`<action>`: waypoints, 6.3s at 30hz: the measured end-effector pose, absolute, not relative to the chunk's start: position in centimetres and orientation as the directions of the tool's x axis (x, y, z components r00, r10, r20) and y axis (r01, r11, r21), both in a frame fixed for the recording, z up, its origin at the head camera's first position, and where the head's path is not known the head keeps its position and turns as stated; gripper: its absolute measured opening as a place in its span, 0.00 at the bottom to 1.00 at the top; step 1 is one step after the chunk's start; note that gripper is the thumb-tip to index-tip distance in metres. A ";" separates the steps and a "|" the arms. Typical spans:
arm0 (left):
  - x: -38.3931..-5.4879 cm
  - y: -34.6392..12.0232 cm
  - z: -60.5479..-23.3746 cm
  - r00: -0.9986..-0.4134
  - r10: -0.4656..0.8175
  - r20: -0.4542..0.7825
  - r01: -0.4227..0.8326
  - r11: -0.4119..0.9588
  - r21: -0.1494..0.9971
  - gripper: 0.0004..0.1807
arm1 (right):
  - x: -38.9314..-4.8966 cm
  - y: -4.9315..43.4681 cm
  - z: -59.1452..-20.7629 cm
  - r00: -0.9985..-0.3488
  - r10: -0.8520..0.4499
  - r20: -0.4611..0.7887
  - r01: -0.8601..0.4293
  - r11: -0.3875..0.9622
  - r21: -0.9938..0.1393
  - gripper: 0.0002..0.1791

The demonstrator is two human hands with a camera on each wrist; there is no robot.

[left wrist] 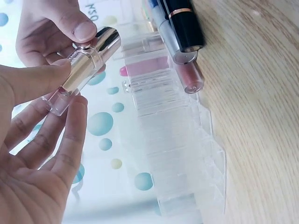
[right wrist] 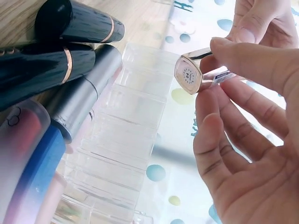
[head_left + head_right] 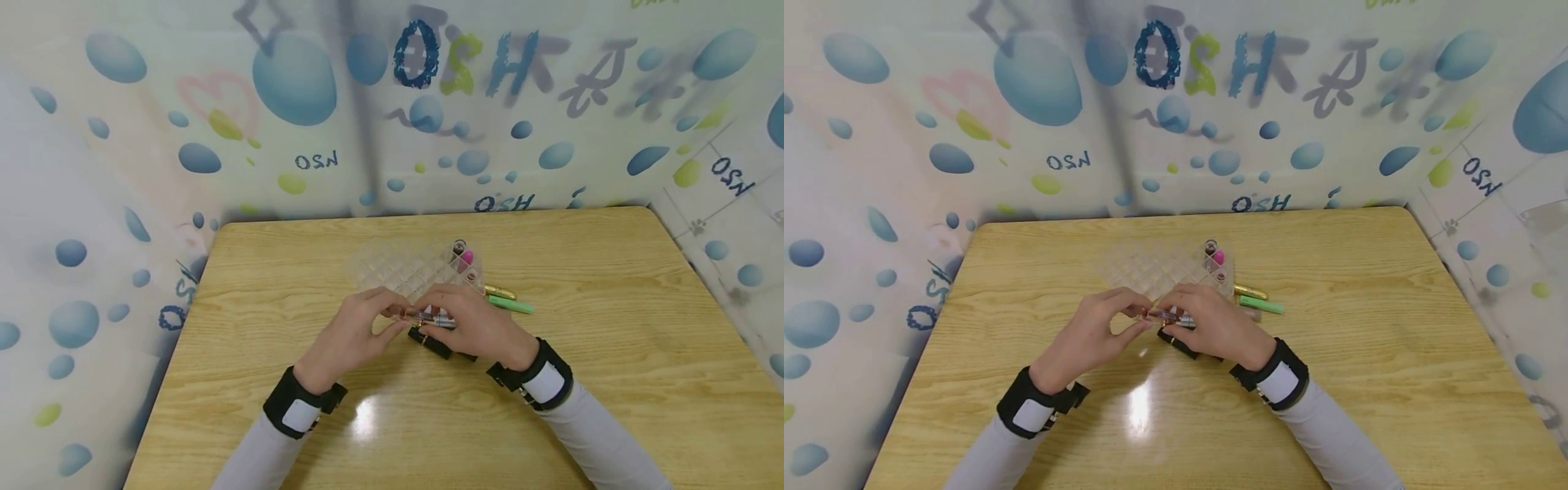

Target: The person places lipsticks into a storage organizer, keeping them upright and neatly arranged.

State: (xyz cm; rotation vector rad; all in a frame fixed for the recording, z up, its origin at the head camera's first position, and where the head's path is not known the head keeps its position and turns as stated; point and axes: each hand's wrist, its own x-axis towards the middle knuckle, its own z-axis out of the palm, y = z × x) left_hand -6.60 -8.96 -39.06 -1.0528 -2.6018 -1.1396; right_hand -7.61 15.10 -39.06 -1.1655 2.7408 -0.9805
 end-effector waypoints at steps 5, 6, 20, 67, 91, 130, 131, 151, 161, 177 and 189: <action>-6.6 -8.7 -39.1 -0.752 0.542 0.376 0.641 0.464 0.612 0.13 | -7.7 15.2 -39.1 -0.721 -0.653 0.234 -0.654 0.526 -0.544 0.14; -6.6 -8.6 -39.1 -0.754 0.539 0.376 0.638 0.463 0.615 0.14 | -7.7 15.2 -39.1 -0.723 -0.651 0.233 -0.651 0.528 -0.545 0.14; -6.7 -8.1 -39.6 -0.797 0.540 0.270 0.548 0.461 0.698 0.22 | -7.6 15.5 -38.8 -0.720 -0.614 0.324 -0.655 0.447 -0.609 0.17; -6.0 -7.0 -40.7 -0.766 0.569 0.299 0.620 0.533 0.576 0.14 | -7.4 15.5 -37.5 -0.629 -0.526 0.573 -0.761 0.266 -0.591 0.08; -9.5 -11.0 -41.7 -0.860 0.360 0.361 0.495 0.760 0.421 0.28 | -8.1 17.3 -36.6 -0.652 -0.477 0.590 -0.756 0.353 -0.550 0.06; -10.3 -11.6 -42.6 -0.823 0.404 0.400 0.540 0.775 0.329 0.19 | -13.7 18.6 -35.9 -0.697 -0.318 0.642 -0.695 0.519 -0.498 0.06; -10.3 -11.6 -42.6 -0.824 0.403 0.399 0.539 0.776 0.327 0.19 | -14.0 18.6 -35.9 -0.700 -0.312 0.643 -0.692 0.522 -0.500 0.06; -10.3 -11.7 -42.8 -0.831 0.398 0.388 0.529 0.780 0.334 0.19 | -17.5 17.3 -38.3 -0.737 -0.284 0.613 -0.650 0.544 -0.530 0.06; -10.4 -11.6 -42.8 -0.827 0.404 0.392 0.534 0.784 0.318 0.19 | -18.0 17.3 -39.0 -0.778 -0.287 0.559 -0.614 0.537 -0.578 0.07; -10.1 -11.6 -42.6 -0.832 0.408 0.375 0.526 0.795 0.302 0.19 | -18.3 17.4 -40.0 -0.824 -0.305 0.478 -0.557 0.594 -0.580 0.07; -10.4 -11.5 -42.7 -0.822 0.415 0.391 0.538 0.790 0.294 0.19 | -18.4 17.2 -40.6 -0.860 -0.318 0.399 -0.506 0.635 -0.584 0.08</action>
